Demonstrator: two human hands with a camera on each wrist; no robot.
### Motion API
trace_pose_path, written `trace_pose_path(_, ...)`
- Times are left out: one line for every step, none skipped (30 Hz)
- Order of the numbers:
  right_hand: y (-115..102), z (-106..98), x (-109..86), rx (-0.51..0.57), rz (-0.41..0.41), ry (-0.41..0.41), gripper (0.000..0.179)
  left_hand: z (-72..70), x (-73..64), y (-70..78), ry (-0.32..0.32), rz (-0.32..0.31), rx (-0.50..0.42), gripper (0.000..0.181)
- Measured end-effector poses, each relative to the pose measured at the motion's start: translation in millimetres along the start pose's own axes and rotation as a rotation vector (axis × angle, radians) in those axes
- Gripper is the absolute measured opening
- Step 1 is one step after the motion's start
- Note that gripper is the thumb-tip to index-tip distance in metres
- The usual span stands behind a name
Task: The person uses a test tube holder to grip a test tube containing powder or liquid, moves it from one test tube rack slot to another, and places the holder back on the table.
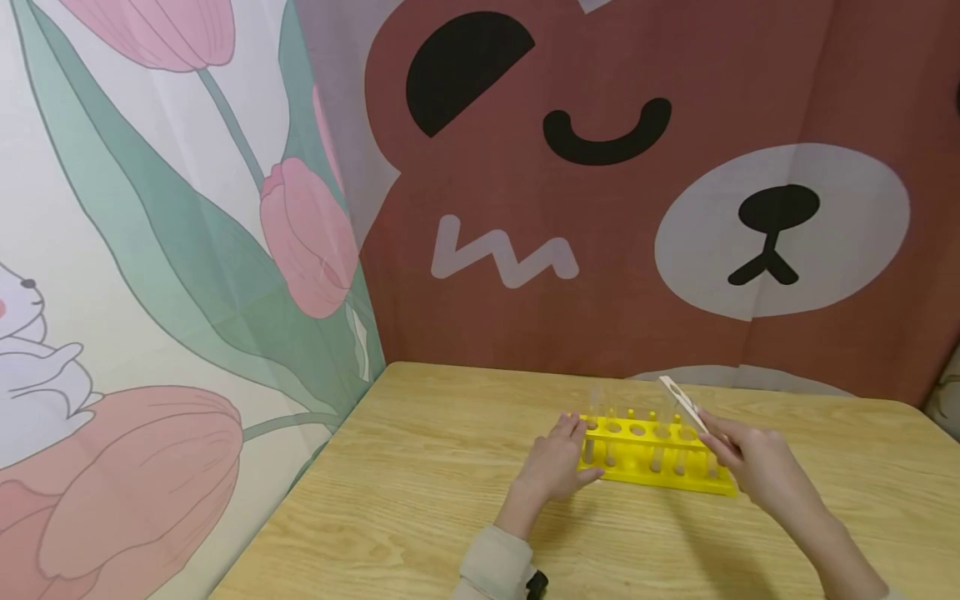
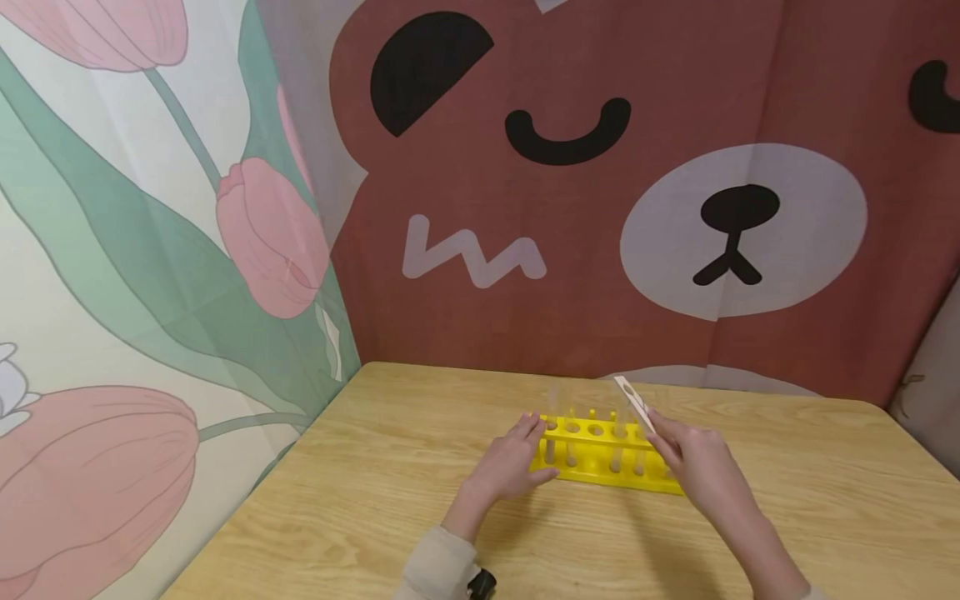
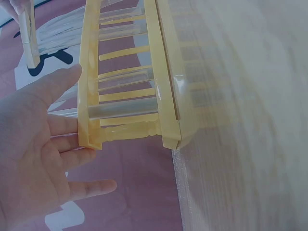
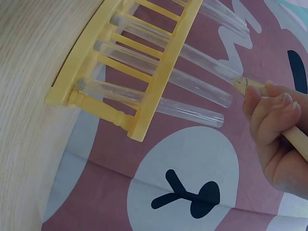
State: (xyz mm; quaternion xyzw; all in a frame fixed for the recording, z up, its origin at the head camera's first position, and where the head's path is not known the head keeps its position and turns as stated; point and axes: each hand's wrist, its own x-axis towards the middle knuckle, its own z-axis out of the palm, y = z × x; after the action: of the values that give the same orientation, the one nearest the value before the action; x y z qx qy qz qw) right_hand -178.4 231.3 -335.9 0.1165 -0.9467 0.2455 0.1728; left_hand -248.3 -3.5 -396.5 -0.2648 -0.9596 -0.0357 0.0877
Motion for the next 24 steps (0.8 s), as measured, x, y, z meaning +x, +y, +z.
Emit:
trace_pose_path(-0.3,-0.1,0.0,0.004,0.004,0.001,0.038,0.0,0.2,0.2,0.002,0.000,-0.003,0.072)
trace_pose_path(-0.7,-0.4,0.2,0.004,0.006,0.004,0.038,0.1,0.3,0.2,0.003,0.001,-0.005,0.072)
trace_pose_path(-1.1,-0.6,-0.2,0.009,0.007,0.006,0.038,0.3,0.5,0.1,0.006,0.002,-0.008,0.072)
trace_pose_path(-1.3,-1.0,-0.4,0.007,0.006,0.013,0.038,0.6,0.7,-0.1,0.011,0.004,-0.011,0.071)
trace_pose_path(-1.6,-1.5,-0.4,0.004,0.004,0.019,0.038,0.8,0.9,-0.3,0.016,0.005,-0.014,0.071)
trace_pose_path(-1.7,-2.1,-0.6,0.005,0.007,0.022,0.039,1.2,1.1,-0.7,0.020,0.007,-0.018,0.071)
trace_pose_path(-1.9,-2.7,-0.7,0.003,0.009,0.027,0.039,1.2,1.1,-0.8,0.023,0.009,-0.020,0.070)
trace_pose_path(-1.8,-3.1,-0.9,0.003,0.012,0.031,0.039,1.1,1.0,-1.0,0.025,0.010,-0.021,0.070)
trace_pose_path(-1.8,-3.4,-1.4,0.005,0.017,0.031,0.040,1.0,0.9,-1.0,0.026,0.011,-0.021,0.070)
trace_pose_path(-1.7,-3.7,-1.5,0.003,0.022,0.032,0.040,0.9,0.8,-1.0,0.026,0.011,-0.019,0.070)
trace_pose_path(-1.8,-3.8,-1.8,0.005,0.028,0.030,0.040,0.7,0.6,-0.9,0.023,0.009,-0.019,0.070)
trace_pose_path(-1.9,-3.8,-2.3,0.006,0.034,0.029,0.041,0.5,0.5,-0.8,0.020,0.009,-0.018,0.070)
trace_pose_path(-2.0,-3.8,-2.6,0.005,0.034,0.031,0.041,0.4,0.2,-0.6,0.017,0.008,-0.017,0.070)
trace_pose_path(-2.1,-3.7,-3.0,0.005,0.035,0.032,0.041,0.4,0.1,-0.6,0.013,0.006,-0.016,0.071)
trace_pose_path(-2.2,-3.6,-3.3,0.007,0.036,0.032,0.041,0.3,0.0,-0.4,0.009,0.005,-0.017,0.071)
trace_pose_path(-2.3,-3.6,-3.5,0.007,0.034,0.037,0.040,0.5,-0.1,-0.3,0.005,0.003,-0.018,0.071)
trace_pose_path(-2.3,-3.6,-3.7,0.008,0.033,0.041,0.040,0.6,-0.1,-0.3,0.002,0.002,-0.020,0.071)
trace_pose_path(-2.4,-3.5,-3.9,0.011,0.033,0.042,0.040,0.7,-0.2,-0.2,0.001,0.002,-0.019,0.071)
trace_pose_path(-2.5,-3.6,-4.0,0.012,0.033,0.045,0.040,1.0,-0.1,-0.2,-0.001,0.000,-0.020,0.071)
trace_pose_path(-2.5,-3.8,-4.1,0.014,0.034,0.046,0.040,1.2,0.0,-0.2,-0.001,0.000,-0.020,0.072)
trace_pose_path(-2.7,-4.0,-4.4,0.016,0.037,0.044,0.041,1.3,0.0,-0.2,0.000,0.000,-0.020,0.072)
trace_pose_path(-2.7,-4.3,-4.6,0.017,0.040,0.043,0.041,1.5,0.1,-0.3,0.001,-0.001,-0.020,0.072)
trace_pose_path(-2.8,-4.7,-4.8,0.018,0.045,0.037,0.041,1.5,0.1,-0.3,0.002,0.000,-0.020,0.072)
trace_pose_path(-2.9,-5.1,-5.1,0.020,0.050,0.032,0.042,1.4,0.1,-0.3,0.003,-0.001,-0.020,0.072)
